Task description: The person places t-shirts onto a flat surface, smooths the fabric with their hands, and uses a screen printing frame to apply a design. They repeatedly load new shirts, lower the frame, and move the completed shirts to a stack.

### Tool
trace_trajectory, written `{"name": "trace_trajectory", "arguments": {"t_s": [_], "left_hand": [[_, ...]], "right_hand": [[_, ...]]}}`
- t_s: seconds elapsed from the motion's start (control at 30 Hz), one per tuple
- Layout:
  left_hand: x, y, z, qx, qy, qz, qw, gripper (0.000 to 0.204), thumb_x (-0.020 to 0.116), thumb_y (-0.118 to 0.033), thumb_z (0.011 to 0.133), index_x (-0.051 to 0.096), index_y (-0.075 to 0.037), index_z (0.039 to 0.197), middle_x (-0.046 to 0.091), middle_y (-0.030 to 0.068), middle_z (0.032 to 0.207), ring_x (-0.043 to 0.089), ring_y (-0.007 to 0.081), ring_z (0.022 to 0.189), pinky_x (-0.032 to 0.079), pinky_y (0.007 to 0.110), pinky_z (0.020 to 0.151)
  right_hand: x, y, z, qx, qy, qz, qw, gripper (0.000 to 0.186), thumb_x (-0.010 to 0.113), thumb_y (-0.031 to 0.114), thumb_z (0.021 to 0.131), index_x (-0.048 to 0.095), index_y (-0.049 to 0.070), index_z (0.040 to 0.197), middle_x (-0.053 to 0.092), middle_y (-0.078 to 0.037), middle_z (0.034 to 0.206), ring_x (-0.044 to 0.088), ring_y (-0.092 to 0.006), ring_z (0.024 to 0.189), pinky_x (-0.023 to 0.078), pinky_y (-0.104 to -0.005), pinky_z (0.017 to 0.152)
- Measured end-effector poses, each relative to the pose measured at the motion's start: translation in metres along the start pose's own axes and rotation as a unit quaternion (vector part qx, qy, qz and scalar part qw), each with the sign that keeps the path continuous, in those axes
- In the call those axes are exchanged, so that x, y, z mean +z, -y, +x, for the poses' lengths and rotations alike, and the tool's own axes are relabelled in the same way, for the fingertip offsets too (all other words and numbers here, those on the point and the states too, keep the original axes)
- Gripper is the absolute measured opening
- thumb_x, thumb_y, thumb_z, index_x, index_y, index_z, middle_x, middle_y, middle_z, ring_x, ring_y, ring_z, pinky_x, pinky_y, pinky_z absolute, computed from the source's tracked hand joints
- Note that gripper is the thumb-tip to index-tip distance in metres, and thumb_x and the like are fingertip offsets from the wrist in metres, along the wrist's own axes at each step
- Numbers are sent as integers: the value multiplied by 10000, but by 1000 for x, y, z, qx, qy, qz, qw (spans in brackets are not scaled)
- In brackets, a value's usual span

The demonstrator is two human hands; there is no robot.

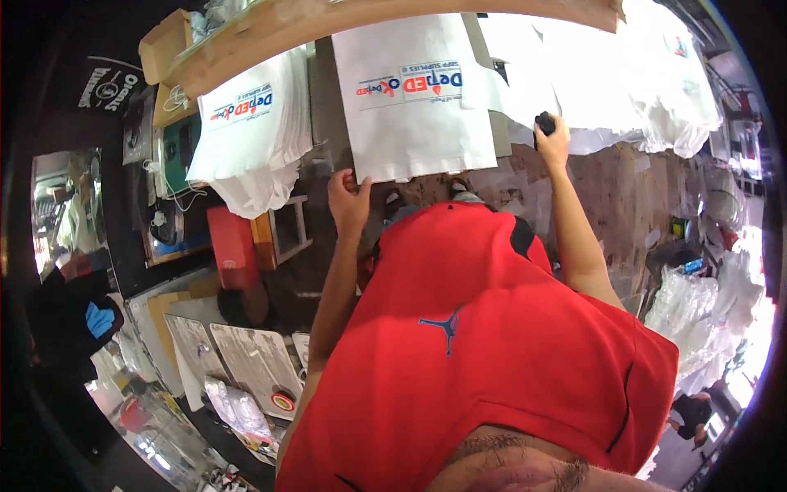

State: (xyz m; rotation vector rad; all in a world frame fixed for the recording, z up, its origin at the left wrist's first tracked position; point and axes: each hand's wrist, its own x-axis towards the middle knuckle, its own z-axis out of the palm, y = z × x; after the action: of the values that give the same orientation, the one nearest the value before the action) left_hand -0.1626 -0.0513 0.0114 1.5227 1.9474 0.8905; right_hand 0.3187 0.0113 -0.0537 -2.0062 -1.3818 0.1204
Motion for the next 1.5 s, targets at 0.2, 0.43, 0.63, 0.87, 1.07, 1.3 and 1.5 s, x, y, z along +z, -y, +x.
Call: {"name": "trace_trajectory", "arguments": {"t_s": [0.2,0.43,0.63,0.87,1.07,1.3,1.5], "left_hand": [[6,0,-2,-393,62,-542,740,303,734,-229,932,615,-10,1105,642,79,968,650,207,865,545,350,842],[29,-32,-12,-323,56,-566,757,286,725,-207,934,630,-21,1129,660,91,1063,645,196,950,528,355,854],[60,-52,1,-76,46,-200,976,356,672,-251,967,672,100,1028,736,185,905,697,217,730,505,383,690],[-4,-104,34,-109,7,-324,940,300,623,-232,1006,666,64,1027,669,75,735,609,127,545,484,277,505],[-82,-90,73,-39,-6,-274,961,274,667,-248,985,677,25,1006,640,36,712,571,97,541,440,269,477],[-209,-35,113,9,-150,-248,957,273,718,-251,946,660,-12,830,581,-21,674,465,53,553,373,261,495],[-266,70,154,-86,-249,-273,925,262,735,-189,925,638,51,885,634,61,720,538,109,523,415,276,471]], "right_hand": [[-46,-84,-77,170,69,-137,974,464,819,286,765,653,100,1157,636,-160,1155,580,-354,1134,445,-472,988],[-44,-12,-8,-52,-28,-21,998,388,779,260,828,660,82,1152,650,-166,1126,577,-374,1113,436,-465,984],[12,30,66,-55,-14,-29,998,395,742,291,853,641,179,1218,587,-203,1222,532,-429,1152,459,-492,980],[-23,129,55,69,484,-5,873,519,668,481,926,683,-17,1072,722,-201,978,704,-266,906,558,-409,785],[2,226,-51,294,593,481,576,344,586,329,1025,635,-8,1077,660,-96,884,661,-197,787,553,-342,743],[84,375,-81,158,522,472,693,208,641,166,972,637,27,1128,656,-27,891,623,-117,735,518,-271,680],[153,479,-85,53,479,434,761,248,646,126,922,651,-61,1085,702,-107,799,692,-175,651,544,-316,582]]}}
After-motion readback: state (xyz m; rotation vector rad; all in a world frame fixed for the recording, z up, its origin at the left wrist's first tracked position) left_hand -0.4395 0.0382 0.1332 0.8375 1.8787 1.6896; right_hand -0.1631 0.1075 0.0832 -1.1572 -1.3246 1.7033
